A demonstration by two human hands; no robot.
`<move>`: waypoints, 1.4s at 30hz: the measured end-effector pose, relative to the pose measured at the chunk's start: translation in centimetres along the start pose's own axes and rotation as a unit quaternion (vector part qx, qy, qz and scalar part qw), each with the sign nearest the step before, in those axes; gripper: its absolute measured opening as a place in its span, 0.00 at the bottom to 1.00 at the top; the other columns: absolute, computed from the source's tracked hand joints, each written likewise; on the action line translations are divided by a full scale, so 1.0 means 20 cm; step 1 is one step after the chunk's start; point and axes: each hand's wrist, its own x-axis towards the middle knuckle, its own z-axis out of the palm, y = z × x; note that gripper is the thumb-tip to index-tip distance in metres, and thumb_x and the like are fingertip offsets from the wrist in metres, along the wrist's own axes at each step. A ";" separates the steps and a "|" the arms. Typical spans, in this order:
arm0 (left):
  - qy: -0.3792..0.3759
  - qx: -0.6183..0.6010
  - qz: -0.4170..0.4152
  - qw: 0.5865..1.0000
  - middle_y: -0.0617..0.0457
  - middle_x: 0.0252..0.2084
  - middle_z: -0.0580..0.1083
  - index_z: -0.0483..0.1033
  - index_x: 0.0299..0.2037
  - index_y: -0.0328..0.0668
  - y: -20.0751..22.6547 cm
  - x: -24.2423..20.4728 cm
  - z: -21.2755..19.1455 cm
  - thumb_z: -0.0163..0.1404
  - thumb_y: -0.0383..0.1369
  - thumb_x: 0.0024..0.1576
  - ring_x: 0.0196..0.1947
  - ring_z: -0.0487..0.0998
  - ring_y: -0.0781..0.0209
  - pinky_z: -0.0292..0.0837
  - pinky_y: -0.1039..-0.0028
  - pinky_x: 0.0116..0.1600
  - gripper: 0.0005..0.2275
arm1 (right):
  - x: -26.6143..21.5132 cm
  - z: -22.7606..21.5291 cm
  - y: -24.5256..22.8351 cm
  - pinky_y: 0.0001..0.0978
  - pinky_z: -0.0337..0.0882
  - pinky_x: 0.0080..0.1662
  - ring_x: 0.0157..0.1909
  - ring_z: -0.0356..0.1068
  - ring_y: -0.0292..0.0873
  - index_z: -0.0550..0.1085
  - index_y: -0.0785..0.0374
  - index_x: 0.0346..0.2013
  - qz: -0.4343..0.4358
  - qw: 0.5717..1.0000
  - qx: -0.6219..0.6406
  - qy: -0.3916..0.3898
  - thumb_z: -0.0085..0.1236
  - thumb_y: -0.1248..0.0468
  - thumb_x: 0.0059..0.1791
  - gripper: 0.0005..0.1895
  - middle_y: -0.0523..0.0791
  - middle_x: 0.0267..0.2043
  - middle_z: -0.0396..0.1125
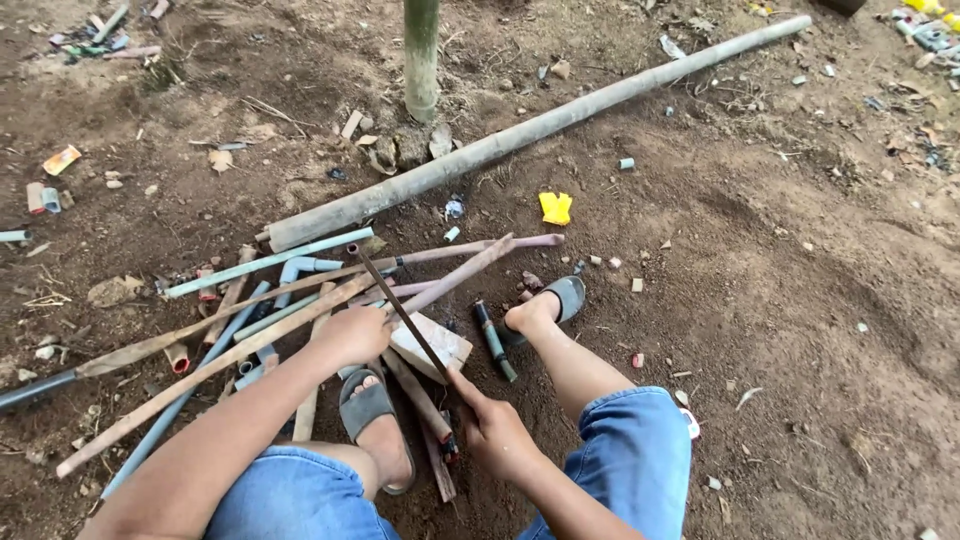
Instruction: Cutting a plastic pipe using a hacksaw while sitting on the ground.
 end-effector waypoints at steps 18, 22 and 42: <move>0.045 -0.017 0.003 0.999 0.39 0.36 0.82 0.82 0.38 0.30 0.03 -0.09 -0.06 0.43 0.41 0.67 0.33 0.82 0.38 0.79 0.53 0.44 0.20 | -0.04 0.00 0.03 0.37 0.78 0.38 0.37 0.82 0.46 0.64 0.51 0.74 -0.048 0.999 0.005 -0.006 0.46 0.72 0.51 0.35 0.51 0.53 0.80; 0.015 0.000 0.027 1.000 0.42 0.34 0.81 0.81 0.39 0.35 0.08 -0.09 -0.06 0.40 0.43 0.71 0.30 0.82 0.44 0.78 0.54 0.40 0.21 | 0.01 0.01 -0.01 0.36 0.73 0.33 0.28 0.74 0.42 0.63 0.47 0.76 -0.022 1.000 0.021 0.001 0.46 0.72 0.52 0.36 0.51 0.45 0.81; 0.002 0.013 -0.017 1.000 0.48 0.30 0.80 0.82 0.38 0.37 0.06 -0.09 -0.04 0.41 0.42 0.69 0.25 0.80 0.51 0.77 0.60 0.36 0.20 | -0.02 0.02 0.02 0.38 0.70 0.29 0.23 0.68 0.41 0.65 0.49 0.75 -0.048 0.999 0.022 0.013 0.47 0.72 0.53 0.34 0.50 0.34 0.78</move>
